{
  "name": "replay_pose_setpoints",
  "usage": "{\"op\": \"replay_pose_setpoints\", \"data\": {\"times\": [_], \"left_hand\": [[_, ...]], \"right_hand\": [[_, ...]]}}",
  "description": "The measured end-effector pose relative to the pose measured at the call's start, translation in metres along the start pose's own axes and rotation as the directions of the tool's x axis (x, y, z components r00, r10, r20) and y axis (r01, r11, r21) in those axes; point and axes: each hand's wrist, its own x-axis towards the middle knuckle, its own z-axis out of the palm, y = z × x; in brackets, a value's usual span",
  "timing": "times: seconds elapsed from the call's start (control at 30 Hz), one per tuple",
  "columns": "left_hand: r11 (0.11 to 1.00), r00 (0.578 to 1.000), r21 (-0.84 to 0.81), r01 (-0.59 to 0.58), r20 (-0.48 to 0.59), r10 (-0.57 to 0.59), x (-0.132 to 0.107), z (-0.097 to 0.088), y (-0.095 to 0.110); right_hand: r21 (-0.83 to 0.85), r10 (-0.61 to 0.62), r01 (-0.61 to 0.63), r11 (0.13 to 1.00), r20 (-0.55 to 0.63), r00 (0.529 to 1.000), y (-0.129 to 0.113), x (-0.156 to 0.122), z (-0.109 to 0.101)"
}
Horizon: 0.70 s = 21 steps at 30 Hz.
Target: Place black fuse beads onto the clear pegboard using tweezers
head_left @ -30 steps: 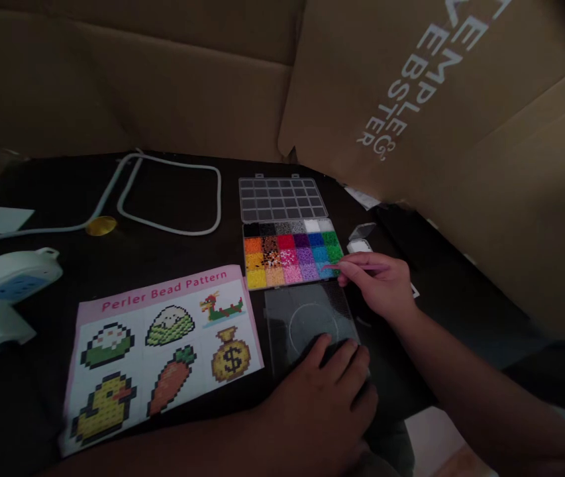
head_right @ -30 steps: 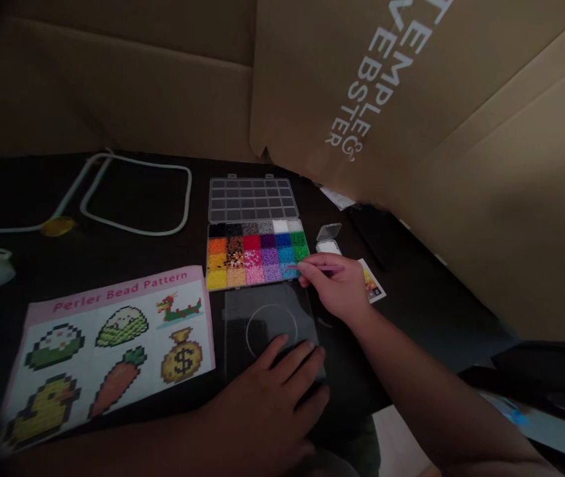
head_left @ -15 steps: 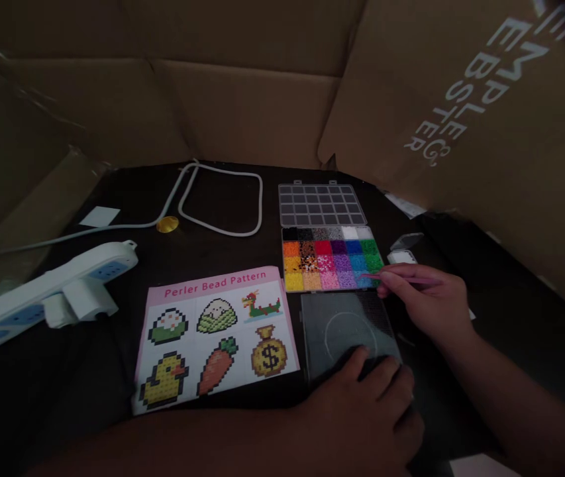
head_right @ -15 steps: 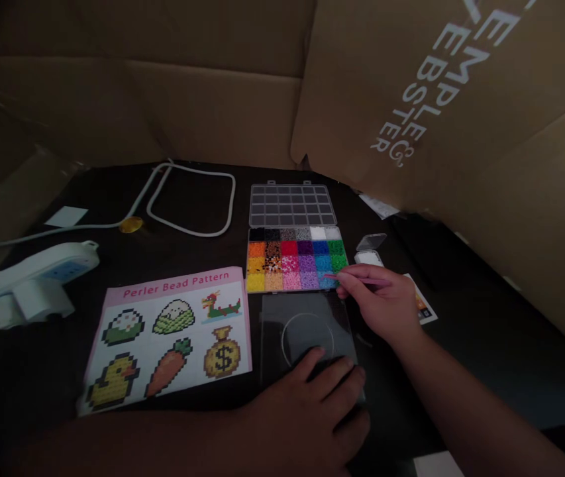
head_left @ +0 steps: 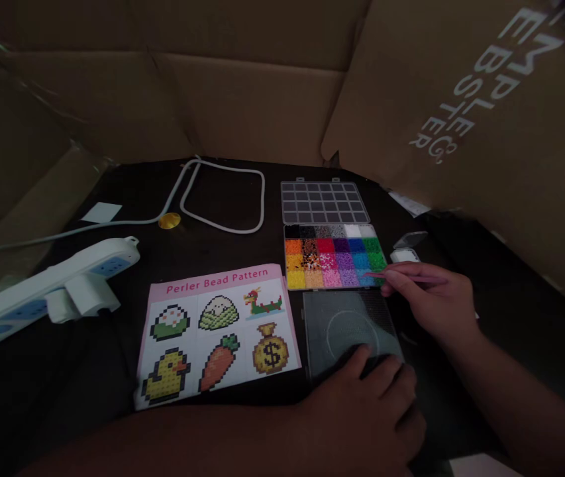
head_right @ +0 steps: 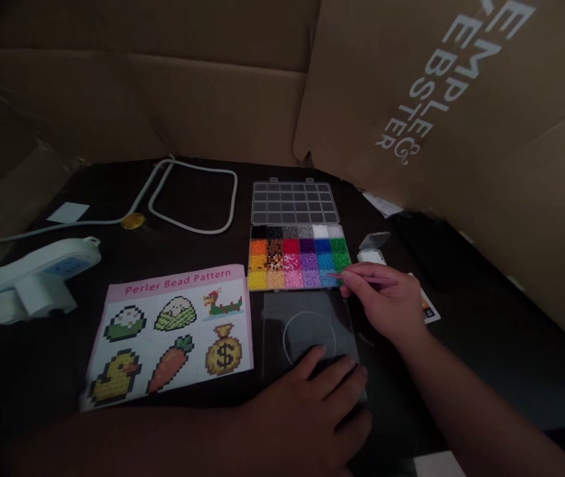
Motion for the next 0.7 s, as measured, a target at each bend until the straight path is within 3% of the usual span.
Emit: {"op": "replay_pose_setpoints", "data": {"times": [0.7], "left_hand": [[1.000,1.000,-0.005,-0.003,-0.003,0.003,-0.0001,-0.0004,-0.0004]], "right_hand": [[-0.041,0.015,-0.015,0.999,0.002,1.000,-0.0042,-0.0007,0.0016]]}}
